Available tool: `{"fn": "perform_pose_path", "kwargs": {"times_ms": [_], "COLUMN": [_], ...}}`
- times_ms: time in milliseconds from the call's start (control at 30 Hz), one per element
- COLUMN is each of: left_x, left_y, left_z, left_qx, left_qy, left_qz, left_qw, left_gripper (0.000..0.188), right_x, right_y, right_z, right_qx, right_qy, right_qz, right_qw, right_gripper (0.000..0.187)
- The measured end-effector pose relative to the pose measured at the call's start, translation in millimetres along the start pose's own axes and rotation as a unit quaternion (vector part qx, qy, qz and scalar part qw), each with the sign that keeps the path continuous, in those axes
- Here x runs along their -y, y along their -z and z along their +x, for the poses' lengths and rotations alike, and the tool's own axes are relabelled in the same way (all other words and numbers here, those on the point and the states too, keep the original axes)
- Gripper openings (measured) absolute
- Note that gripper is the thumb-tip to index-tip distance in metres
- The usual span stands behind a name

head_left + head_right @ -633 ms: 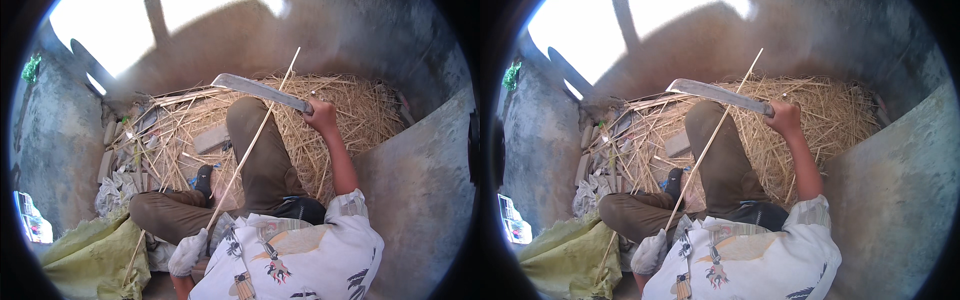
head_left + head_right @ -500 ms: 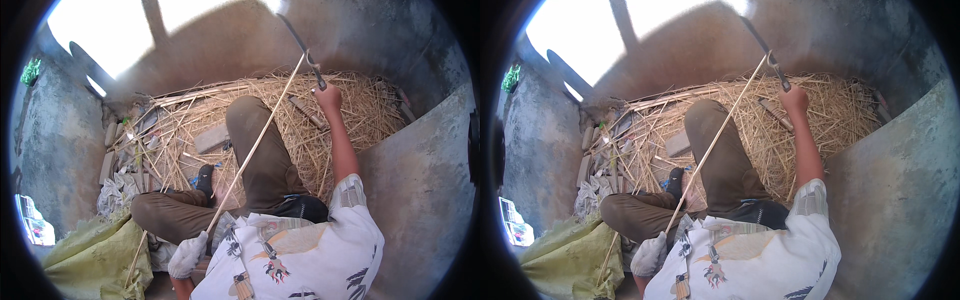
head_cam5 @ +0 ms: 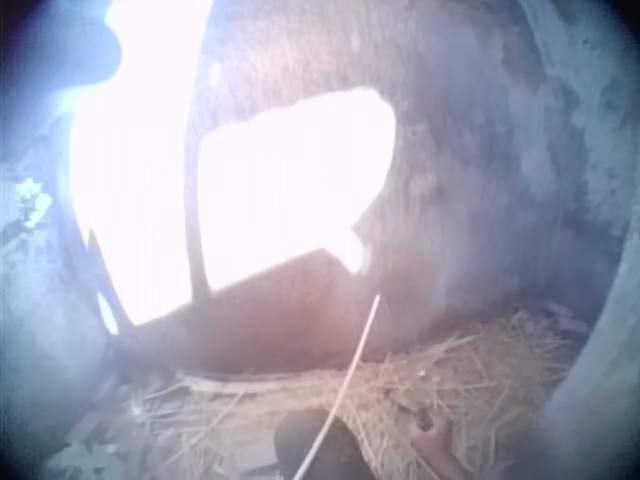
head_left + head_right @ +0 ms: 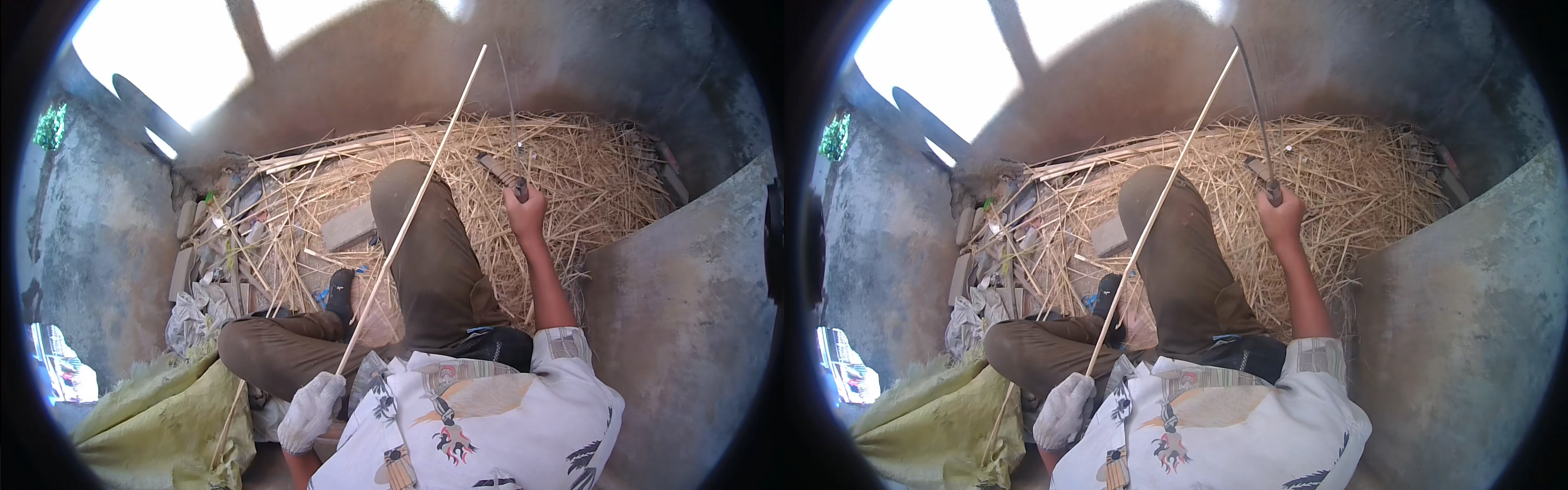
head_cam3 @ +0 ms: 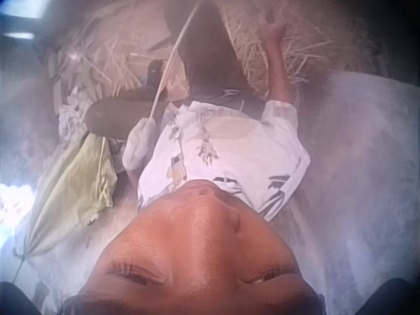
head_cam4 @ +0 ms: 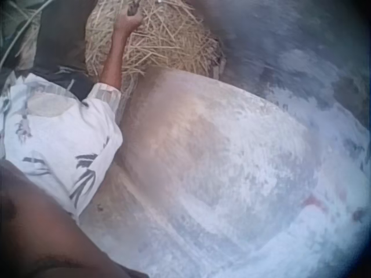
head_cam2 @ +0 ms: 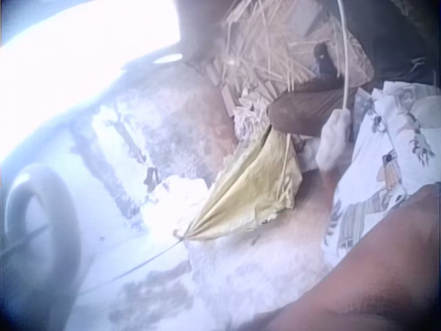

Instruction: The person sits on a straw-covered floor and uses a large knife to sharpen the ends of thin wooden sticks. They hold the sticks with a gloved hand and repeatedly scrape the blade along the wood to create a point, occasionally adjusting their grip and the stick's position.

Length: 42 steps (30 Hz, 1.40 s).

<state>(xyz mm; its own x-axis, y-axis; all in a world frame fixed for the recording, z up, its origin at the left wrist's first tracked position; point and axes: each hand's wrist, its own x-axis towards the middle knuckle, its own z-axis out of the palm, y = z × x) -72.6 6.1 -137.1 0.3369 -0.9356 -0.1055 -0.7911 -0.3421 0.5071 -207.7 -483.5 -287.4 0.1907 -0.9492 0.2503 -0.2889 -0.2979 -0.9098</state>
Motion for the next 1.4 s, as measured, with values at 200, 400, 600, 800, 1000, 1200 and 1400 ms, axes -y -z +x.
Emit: {"fn": "perform_pose_path", "kwargs": {"times_ms": [200, 400, 600, 800, 1000, 1200, 1400], "left_x": [-15.9, -12.4, -15.4, -12.2, -17.5, -17.2, -7.7], "left_y": [1.8, -4.3, -6.3, -23.4, -27.5, -25.3, -26.4], "left_z": [4.5, 4.3, -0.4, -5.8, -5.3, -9.3, -22.6], "left_qx": [0.005, 0.008, -0.062, -0.189, -0.229, -0.224, -0.219], "left_qy": [0.225, 0.296, 0.29, 0.201, 0.167, 0.169, 0.164], "left_qz": [-0.242, -0.253, -0.169, 0.017, 0.146, 0.17, 0.228], "left_qw": [0.944, 0.921, 0.94, 0.961, 0.948, 0.945, 0.934], "left_gripper": [0.021, 0.023, 0.023, 0.02, 0.02, 0.022, 0.026], "right_x": [57.8, 64.1, 83.9, 100.8, 99.8, 100.6, 94.3], "right_y": [3.0, 4.9, 7.2, 23.6, 18.5, 16.9, 7.1], "right_z": [-14.8, -25.9, 22.8, -13.4, -1.2, -14.5, 19.5], "right_qx": [0.1, 0.153, 0.15, 0.198, 0.185, 0.179, 0.182], "right_qy": [0.044, 0.239, 0.021, 0.182, 0.101, 0.181, 0.045], "right_qz": [-0.103, -0.223, -0.22, -0.286, -0.266, -0.299, -0.239], "right_qw": [0.989, 0.933, 0.964, 0.92, 0.941, 0.92, 0.953], "right_gripper": [0.021, 0.021, 0.023, 0.018, 0.019, 0.019, 0.023]}}
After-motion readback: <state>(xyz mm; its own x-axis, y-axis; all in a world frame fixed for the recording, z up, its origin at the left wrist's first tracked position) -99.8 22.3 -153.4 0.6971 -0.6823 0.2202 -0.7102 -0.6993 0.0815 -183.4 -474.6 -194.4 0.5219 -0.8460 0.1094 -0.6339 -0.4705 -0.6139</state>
